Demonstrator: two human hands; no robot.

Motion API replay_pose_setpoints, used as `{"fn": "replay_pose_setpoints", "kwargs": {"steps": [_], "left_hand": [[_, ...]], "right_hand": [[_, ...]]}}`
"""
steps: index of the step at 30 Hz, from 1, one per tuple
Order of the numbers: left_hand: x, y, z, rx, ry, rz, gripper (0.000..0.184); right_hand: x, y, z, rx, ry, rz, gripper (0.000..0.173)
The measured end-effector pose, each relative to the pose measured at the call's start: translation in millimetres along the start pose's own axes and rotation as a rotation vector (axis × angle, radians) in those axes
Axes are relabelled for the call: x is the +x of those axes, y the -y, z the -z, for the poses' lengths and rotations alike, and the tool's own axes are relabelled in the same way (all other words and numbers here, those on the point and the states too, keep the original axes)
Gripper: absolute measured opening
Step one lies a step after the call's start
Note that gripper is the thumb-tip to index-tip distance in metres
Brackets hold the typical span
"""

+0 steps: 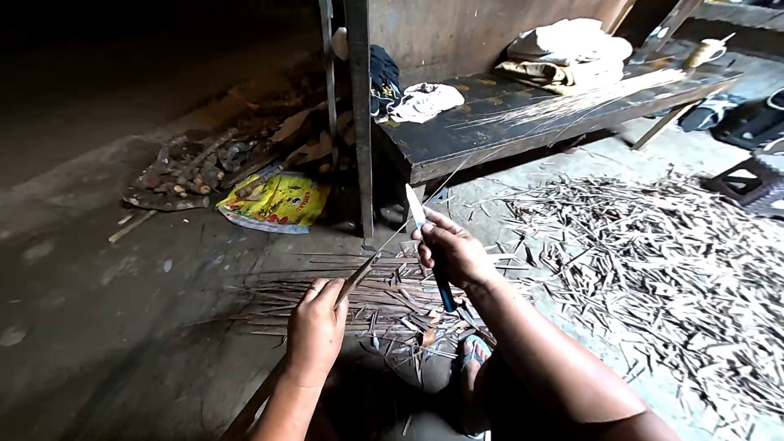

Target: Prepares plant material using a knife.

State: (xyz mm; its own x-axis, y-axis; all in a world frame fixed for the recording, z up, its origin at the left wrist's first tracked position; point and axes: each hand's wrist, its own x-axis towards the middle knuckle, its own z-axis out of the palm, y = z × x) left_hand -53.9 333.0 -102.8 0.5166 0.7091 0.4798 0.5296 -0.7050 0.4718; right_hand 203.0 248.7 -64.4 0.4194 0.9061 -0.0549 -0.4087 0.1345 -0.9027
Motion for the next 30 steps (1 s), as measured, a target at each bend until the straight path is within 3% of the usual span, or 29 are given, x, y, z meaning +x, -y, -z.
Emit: {"fn": "replay_pose_setpoints", "kwargs": {"steps": [3,9,12,23,27,30], "left_hand": [[0.9,5.8,3.5,-0.051,0.046,0.041,0.021],[6.8,6.5,10.6,-0.349,0.269,0.199,0.033],[11.0,7.2,20.2,-0.524,0.405,0.287,0.030],[15.7,13.4,30.3,-0.790,0.566,0.361,0.024],[14.4,15.9,30.6,-0.791,0.624,0.376,0.024],[14.0,15.4,28.8,-0.788,0.634,0.392,0.024]], "right_hand": [[4.0,6.4,7.2,-0.002,-0.036,0.046,0.043],[-14.8,-21.5,-13.3,-0.103,0.331,-0.094,0.046],[-18.1,-29.8,-17.9,-0.114,0.407,-0.102,0.044],[-5.1,-6.5,2.7,-0.087,0.333,0.007,0.043],[-0.1,2.3,10.3,-0.021,0.232,0.068,0.044],[-2.1,0.9,9.9,-0.056,0.285,0.028,0.048]]}}
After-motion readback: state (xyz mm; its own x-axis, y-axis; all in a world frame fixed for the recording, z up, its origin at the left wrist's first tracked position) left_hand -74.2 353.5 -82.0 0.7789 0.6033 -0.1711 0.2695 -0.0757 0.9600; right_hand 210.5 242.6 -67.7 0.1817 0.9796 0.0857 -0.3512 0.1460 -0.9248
